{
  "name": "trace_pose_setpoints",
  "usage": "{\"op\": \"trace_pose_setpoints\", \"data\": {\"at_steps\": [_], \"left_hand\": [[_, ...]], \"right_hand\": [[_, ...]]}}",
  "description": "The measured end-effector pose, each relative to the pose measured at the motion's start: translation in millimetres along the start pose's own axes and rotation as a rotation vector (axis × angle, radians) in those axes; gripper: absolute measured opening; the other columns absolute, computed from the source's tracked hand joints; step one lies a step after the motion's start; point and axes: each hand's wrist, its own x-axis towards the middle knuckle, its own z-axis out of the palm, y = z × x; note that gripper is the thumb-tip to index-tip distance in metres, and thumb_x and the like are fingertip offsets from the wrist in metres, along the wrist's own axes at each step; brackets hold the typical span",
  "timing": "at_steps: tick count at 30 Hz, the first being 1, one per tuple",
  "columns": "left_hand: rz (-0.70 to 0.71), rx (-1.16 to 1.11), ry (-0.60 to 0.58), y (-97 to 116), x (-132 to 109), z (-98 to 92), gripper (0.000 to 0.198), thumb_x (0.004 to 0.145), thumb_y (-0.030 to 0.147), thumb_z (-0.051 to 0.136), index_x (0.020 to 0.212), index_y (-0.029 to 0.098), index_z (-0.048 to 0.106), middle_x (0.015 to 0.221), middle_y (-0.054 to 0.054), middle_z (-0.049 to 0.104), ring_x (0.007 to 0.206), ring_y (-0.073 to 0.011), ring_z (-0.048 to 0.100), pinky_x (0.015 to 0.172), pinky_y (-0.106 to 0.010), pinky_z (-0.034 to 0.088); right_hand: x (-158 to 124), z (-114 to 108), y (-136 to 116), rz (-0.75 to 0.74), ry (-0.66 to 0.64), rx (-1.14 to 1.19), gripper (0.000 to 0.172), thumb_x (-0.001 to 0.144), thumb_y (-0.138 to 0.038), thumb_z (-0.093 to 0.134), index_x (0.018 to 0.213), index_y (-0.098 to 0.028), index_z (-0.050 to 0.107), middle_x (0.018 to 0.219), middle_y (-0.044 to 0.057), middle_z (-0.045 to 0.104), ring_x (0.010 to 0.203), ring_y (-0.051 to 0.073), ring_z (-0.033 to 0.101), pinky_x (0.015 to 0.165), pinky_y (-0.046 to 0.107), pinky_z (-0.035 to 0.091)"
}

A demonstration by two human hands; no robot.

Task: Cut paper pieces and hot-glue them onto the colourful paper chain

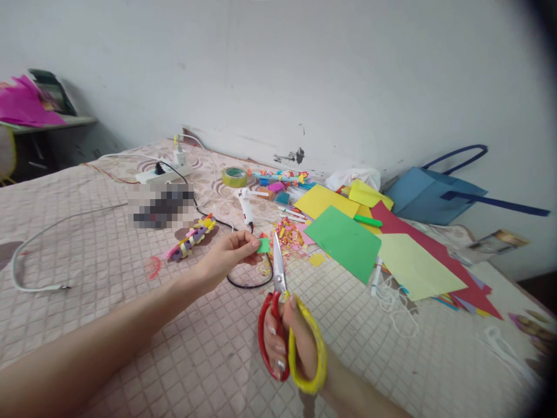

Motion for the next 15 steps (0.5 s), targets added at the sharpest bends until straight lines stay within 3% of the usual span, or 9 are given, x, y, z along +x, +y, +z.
{"op": "trace_pose_setpoints", "data": {"at_steps": [2,4,5,7,9,11,15], "left_hand": [[-0.005,0.022,0.018,-0.2,0.2,-0.1,0.019,0.074,0.031,0.068,0.072,0.015,0.058,0.066,0.002,0.060,0.059,-0.0077,0.055,0.061,-0.020,0.044],[-0.015,0.055,0.015,-0.1,0.0,0.6,0.019,0.074,0.031,0.067,0.072,0.015,0.058,0.064,0.002,0.061,0.058,-0.0082,0.056,0.060,-0.020,0.045],[-0.024,0.076,0.005,0.0,-0.2,1.2,0.019,0.074,0.032,0.067,0.071,0.015,0.058,0.064,0.001,0.062,0.057,-0.0086,0.057,0.060,-0.020,0.045],[-0.054,0.130,-0.025,0.2,-1.1,3.0,0.021,0.074,0.032,0.068,0.069,0.015,0.058,0.062,0.000,0.063,0.056,-0.0092,0.057,0.058,-0.020,0.044],[-0.099,0.182,-0.054,-0.2,-2.4,5.0,0.022,0.072,0.032,0.068,0.067,0.014,0.058,0.059,0.000,0.063,0.054,-0.0093,0.057,0.055,-0.019,0.043],[-0.149,0.219,-0.080,-1.5,-3.9,6.8,0.022,0.071,0.032,0.069,0.066,0.014,0.058,0.056,0.000,0.062,0.053,-0.0091,0.056,0.054,-0.019,0.042],[-0.191,0.259,-0.140,-5.3,-7.1,8.8,0.022,0.071,0.034,0.068,0.066,0.014,0.058,0.057,0.001,0.061,0.053,-0.0089,0.056,0.055,-0.019,0.043]], "right_hand": [[1.4,-3.9,-10.4,-0.030,0.048,-0.062,0.058,0.072,-0.078,0.041,0.064,-0.021,0.043,0.040,-0.010,0.035,0.028,0.005,0.029,0.029,0.017,0.030],[4.0,-15.0,-31.1,-0.091,0.163,-0.279,0.058,0.072,-0.079,0.036,0.065,-0.021,0.044,0.040,-0.011,0.034,0.028,0.006,0.029,0.030,0.018,0.030],[5.4,-23.8,-45.0,-0.145,0.259,-0.465,0.057,0.075,-0.077,0.034,0.067,-0.022,0.045,0.040,-0.010,0.035,0.029,0.008,0.032,0.031,0.019,0.031],[7.2,-46.8,-76.6,-0.270,0.600,-1.104,0.054,0.078,-0.072,0.034,0.069,-0.021,0.049,0.044,-0.006,0.043,0.036,0.012,0.044,0.041,0.025,0.039],[7.1,-73.4,-106.6,-0.333,0.810,-1.343,0.041,0.072,-0.061,0.057,0.074,-0.020,0.055,0.057,0.001,0.055,0.058,0.020,0.057,0.059,0.032,0.044],[5.5,-98.6,-128.1,-0.346,1.009,-1.503,0.032,0.070,-0.047,0.063,0.081,-0.018,0.058,0.068,0.009,0.060,0.076,0.030,0.060,0.072,0.041,0.041],[2.6,-132.6,-140.9,-0.389,1.119,-1.647,0.037,0.070,-0.030,0.064,0.100,-0.010,0.057,0.098,0.020,0.060,0.101,0.035,0.053,0.086,0.044,0.036]]}}
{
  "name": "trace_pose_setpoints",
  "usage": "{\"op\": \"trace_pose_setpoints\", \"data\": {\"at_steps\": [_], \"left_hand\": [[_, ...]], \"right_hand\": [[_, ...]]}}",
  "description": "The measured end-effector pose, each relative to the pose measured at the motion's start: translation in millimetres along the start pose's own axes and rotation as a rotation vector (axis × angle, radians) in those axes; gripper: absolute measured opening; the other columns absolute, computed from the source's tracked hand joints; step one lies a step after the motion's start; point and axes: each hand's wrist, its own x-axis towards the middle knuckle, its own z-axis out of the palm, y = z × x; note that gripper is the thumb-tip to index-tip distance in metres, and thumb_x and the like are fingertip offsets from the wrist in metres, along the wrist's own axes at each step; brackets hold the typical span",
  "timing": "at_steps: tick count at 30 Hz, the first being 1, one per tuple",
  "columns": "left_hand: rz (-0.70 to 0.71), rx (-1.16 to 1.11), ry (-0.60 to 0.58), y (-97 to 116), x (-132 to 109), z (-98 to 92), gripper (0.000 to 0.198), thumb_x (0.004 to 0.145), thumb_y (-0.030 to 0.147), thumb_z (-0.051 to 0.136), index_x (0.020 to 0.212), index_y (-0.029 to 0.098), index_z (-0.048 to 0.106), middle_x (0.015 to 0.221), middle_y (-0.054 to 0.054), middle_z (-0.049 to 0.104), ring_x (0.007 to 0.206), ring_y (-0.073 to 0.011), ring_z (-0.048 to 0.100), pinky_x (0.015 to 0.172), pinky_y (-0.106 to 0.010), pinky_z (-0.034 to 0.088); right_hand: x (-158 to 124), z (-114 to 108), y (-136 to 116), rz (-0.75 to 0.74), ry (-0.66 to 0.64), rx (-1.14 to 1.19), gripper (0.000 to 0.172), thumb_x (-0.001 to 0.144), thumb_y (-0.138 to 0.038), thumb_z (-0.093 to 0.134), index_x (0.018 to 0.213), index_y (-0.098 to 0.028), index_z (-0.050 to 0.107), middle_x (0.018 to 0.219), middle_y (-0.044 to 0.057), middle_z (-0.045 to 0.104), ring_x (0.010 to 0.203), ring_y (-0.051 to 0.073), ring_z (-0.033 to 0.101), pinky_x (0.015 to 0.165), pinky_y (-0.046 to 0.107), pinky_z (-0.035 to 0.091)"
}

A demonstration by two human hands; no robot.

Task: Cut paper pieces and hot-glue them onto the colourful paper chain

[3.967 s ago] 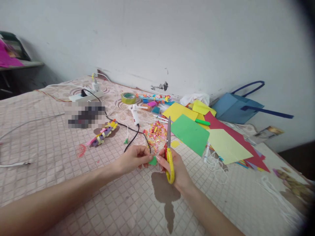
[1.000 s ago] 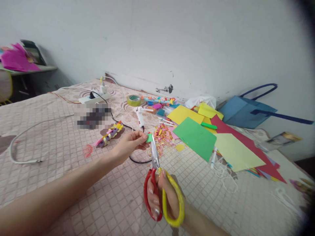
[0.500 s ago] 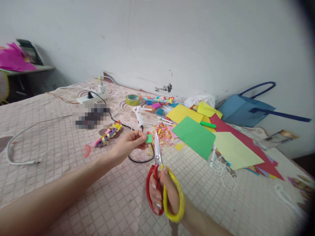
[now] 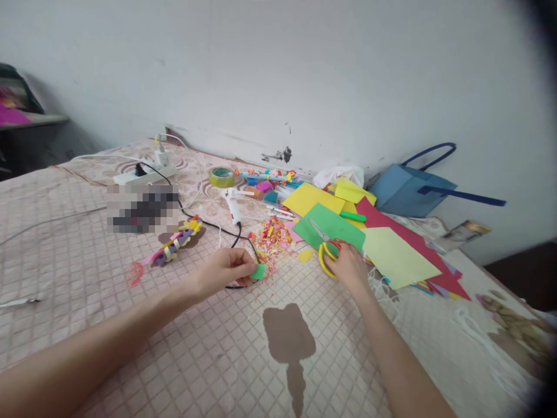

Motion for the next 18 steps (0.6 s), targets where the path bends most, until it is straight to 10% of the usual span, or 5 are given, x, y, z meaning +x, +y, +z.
{"op": "trace_pose_setpoints", "data": {"at_steps": [9,14,18], "left_hand": [[0.012,0.054,-0.072,-7.2,-0.6,5.4,0.023,0.073,0.036,0.066,0.069,0.014,0.058,0.064,-0.001,0.062,0.057,-0.0106,0.059,0.058,-0.022,0.047],[0.074,0.122,-0.101,-10.0,-3.6,10.0,0.019,0.077,0.033,0.061,0.072,0.014,0.059,0.066,-0.001,0.062,0.060,-0.0111,0.057,0.059,-0.022,0.046],[0.083,0.148,-0.112,-11.6,-5.8,12.1,0.020,0.079,0.034,0.060,0.074,0.014,0.060,0.067,-0.002,0.062,0.062,-0.0118,0.058,0.059,-0.022,0.046]], "right_hand": [[-22.3,-6.7,-32.5,-0.197,0.009,0.127,0.028,0.085,-0.030,0.048,0.104,-0.012,0.058,0.106,0.018,0.058,0.103,0.028,0.051,0.089,0.041,0.037],[-77.4,3.8,-88.7,-0.314,-0.617,0.798,0.024,0.088,-0.038,0.050,0.097,-0.018,0.061,0.080,0.003,0.062,0.071,0.015,0.057,0.059,0.024,0.044],[-94.3,13.2,-102.2,-0.215,-0.647,0.943,0.017,0.083,-0.033,0.059,0.078,-0.017,0.057,0.064,-0.004,0.051,0.056,0.009,0.045,0.052,0.021,0.037]]}}
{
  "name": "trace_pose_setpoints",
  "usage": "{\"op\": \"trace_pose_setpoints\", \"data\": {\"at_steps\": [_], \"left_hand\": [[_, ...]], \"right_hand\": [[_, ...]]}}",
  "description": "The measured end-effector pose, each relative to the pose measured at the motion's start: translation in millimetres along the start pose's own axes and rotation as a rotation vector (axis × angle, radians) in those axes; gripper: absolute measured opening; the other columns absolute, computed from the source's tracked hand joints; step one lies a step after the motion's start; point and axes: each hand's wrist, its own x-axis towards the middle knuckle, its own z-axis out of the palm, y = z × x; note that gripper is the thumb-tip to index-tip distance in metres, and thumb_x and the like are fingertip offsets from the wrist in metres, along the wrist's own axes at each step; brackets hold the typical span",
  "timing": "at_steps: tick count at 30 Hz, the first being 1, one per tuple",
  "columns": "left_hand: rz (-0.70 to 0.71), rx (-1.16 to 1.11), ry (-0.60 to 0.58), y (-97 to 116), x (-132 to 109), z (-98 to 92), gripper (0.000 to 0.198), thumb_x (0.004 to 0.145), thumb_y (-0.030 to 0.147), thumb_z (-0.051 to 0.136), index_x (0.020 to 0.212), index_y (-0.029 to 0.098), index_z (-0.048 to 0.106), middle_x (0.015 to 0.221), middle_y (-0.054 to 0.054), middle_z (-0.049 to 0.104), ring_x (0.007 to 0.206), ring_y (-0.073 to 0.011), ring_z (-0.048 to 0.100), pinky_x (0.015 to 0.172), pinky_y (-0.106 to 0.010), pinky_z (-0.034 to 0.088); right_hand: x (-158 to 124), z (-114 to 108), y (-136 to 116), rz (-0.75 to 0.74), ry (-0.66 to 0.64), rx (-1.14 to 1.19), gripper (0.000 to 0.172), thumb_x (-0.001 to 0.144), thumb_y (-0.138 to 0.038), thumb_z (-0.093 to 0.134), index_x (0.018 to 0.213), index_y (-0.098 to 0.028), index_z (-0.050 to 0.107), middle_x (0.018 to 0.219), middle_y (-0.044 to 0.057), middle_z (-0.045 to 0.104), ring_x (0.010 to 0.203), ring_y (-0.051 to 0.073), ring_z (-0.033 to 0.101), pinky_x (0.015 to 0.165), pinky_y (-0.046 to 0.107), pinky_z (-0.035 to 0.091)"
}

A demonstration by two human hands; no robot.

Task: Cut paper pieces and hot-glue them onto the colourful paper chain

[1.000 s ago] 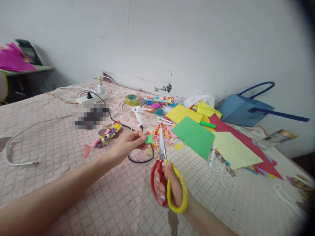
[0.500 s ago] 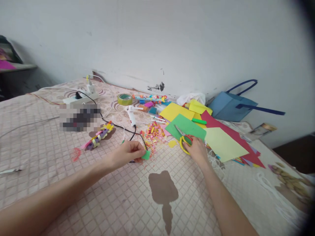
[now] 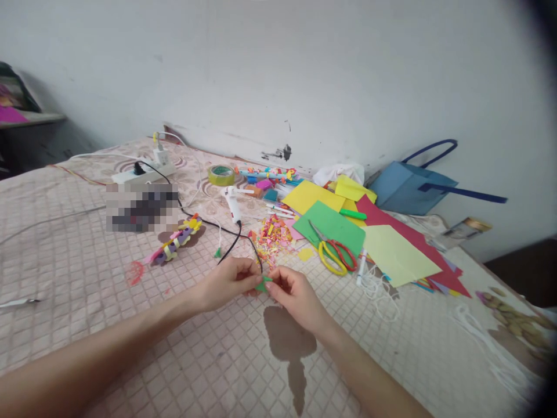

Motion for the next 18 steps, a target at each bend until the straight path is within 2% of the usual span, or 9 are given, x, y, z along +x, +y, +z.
{"op": "trace_pose_setpoints", "data": {"at_steps": [3,7,10,14,16,18], "left_hand": [[0.007,0.017,0.027,-1.1,-0.2,0.2,0.021,0.079,0.035,0.060,0.075,0.014,0.060,0.067,-0.003,0.063,0.062,-0.0125,0.059,0.057,-0.021,0.045],[0.072,0.069,0.077,-1.8,0.9,-1.2,0.021,0.080,0.034,0.059,0.073,0.014,0.059,0.062,-0.002,0.061,0.057,-0.0111,0.056,0.053,-0.020,0.043],[0.081,0.075,0.118,-0.2,1.3,-2.6,0.022,0.081,0.035,0.057,0.073,0.014,0.057,0.056,0.000,0.058,0.051,-0.0093,0.054,0.049,-0.018,0.042],[0.033,0.055,0.121,1.1,0.5,-2.6,0.023,0.084,0.038,0.054,0.080,0.015,0.054,0.048,0.005,0.053,0.042,-0.0081,0.049,0.043,-0.018,0.042],[0.084,0.005,0.114,0.3,-0.3,-1.9,0.021,0.084,0.036,0.054,0.082,0.015,0.055,0.057,0.002,0.060,0.051,-0.0099,0.057,0.052,-0.021,0.049],[0.185,0.024,0.115,-0.5,-1.1,-1.0,0.017,0.084,0.031,0.056,0.085,0.014,0.057,0.072,-0.003,0.066,0.066,-0.0128,0.063,0.063,-0.025,0.052]], "right_hand": [[1.5,-2.0,2.2,0.051,-0.014,0.086,0.019,0.083,-0.034,0.058,0.075,-0.017,0.055,0.060,-0.005,0.047,0.050,0.008,0.041,0.046,0.020,0.033],[4.0,-9.4,4.1,0.099,-0.012,0.101,0.020,0.083,-0.036,0.056,0.075,-0.017,0.054,0.058,-0.005,0.048,0.048,0.008,0.042,0.045,0.020,0.035],[8.0,-26.3,9.7,0.092,0.036,-0.082,0.021,0.084,-0.036,0.051,0.074,-0.018,0.052,0.059,-0.005,0.049,0.047,0.008,0.044,0.044,0.020,0.036],[13.7,-62.6,20.1,0.034,0.167,-0.333,0.019,0.078,-0.032,0.056,0.065,-0.018,0.055,0.056,-0.003,0.050,0.049,0.011,0.044,0.048,0.023,0.036],[14.1,-73.6,21.0,0.008,0.291,-0.391,0.012,0.077,-0.029,0.057,0.075,-0.018,0.061,0.070,0.002,0.058,0.055,0.012,0.046,0.054,0.027,0.039],[12.4,-72.9,17.4,-0.032,0.395,-0.425,0.018,0.079,-0.029,0.056,0.091,-0.018,0.062,0.090,0.007,0.060,0.062,0.014,0.049,0.061,0.029,0.041]]}}
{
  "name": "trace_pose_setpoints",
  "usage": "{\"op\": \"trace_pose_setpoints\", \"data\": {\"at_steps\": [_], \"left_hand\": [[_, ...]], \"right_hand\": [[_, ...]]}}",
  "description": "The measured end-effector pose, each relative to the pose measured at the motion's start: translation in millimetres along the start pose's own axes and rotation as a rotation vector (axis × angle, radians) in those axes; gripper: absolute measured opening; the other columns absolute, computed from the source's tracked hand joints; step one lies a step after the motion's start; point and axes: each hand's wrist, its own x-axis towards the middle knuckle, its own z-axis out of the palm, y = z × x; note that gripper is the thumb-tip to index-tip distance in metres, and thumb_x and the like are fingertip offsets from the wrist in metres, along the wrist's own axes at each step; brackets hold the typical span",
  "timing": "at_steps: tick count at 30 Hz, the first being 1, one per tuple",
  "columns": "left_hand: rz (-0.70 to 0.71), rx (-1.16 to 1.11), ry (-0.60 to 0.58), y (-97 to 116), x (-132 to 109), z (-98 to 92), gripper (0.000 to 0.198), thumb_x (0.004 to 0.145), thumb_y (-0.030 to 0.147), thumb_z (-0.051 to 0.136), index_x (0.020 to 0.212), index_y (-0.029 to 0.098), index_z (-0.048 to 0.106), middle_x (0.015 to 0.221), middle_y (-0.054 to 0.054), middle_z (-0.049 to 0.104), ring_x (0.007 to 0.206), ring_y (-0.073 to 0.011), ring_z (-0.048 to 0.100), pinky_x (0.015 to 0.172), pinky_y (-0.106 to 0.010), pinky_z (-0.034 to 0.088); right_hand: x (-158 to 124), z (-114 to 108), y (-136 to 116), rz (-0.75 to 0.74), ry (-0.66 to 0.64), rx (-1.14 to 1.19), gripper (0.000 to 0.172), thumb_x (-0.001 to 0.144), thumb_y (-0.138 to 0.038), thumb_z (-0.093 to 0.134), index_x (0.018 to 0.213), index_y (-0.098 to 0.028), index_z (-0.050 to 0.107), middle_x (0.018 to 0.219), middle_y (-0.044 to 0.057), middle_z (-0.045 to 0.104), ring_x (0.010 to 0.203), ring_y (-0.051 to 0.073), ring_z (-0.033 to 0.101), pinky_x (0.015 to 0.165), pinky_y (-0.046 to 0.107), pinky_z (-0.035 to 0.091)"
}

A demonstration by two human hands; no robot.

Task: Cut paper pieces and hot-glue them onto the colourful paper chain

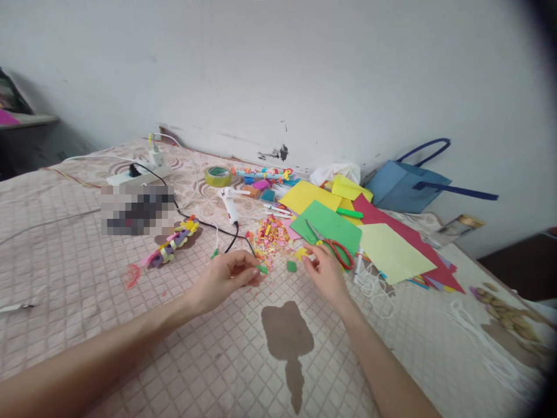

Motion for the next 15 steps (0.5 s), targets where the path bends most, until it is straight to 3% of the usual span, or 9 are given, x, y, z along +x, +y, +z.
{"op": "trace_pose_setpoints", "data": {"at_steps": [2,5,7,15], "left_hand": [[0.144,0.126,0.012,0.1,-1.0,0.6,0.011,0.083,0.025,0.057,0.087,0.014,0.060,0.083,-0.005,0.067,0.077,-0.0146,0.064,0.070,-0.026,0.051],[0.386,0.330,0.010,0.9,-1.9,1.0,0.010,0.083,0.014,0.055,0.089,0.015,0.063,0.090,-0.005,0.068,0.084,-0.0137,0.063,0.076,-0.025,0.049],[0.491,0.390,-0.014,0.7,-2.2,1.1,0.014,0.084,0.011,0.053,0.092,0.016,0.063,0.092,-0.004,0.068,0.086,-0.0126,0.063,0.078,-0.023,0.048],[0.494,0.414,-0.020,-4.1,-3.0,3.2,0.014,0.083,0.008,0.055,0.093,0.015,0.062,0.090,-0.005,0.065,0.085,-0.0126,0.061,0.076,-0.023,0.048]], "right_hand": [[-6.6,6.2,-10.6,-0.002,-0.035,0.092,0.023,0.083,-0.035,0.053,0.096,-0.018,0.061,0.094,0.008,0.060,0.064,0.014,0.051,0.060,0.029,0.042],[-21.0,23.5,-29.6,0.114,-0.362,0.482,0.030,0.087,-0.045,0.047,0.084,-0.018,0.059,0.075,0.003,0.059,0.055,0.012,0.051,0.050,0.024,0.042],[-29.2,34.5,-38.2,0.201,-0.467,0.679,0.029,0.085,-0.045,0.051,0.077,-0.018,0.056,0.064,-0.001,0.056,0.052,0.010,0.050,0.047,0.022,0.041],[-36.4,44.3,-41.2,0.279,-0.407,0.783,0.018,0.077,-0.032,0.063,0.071,-0.018,0.054,0.056,-0.005,0.051,0.048,0.008,0.046,0.047,0.020,0.038]]}}
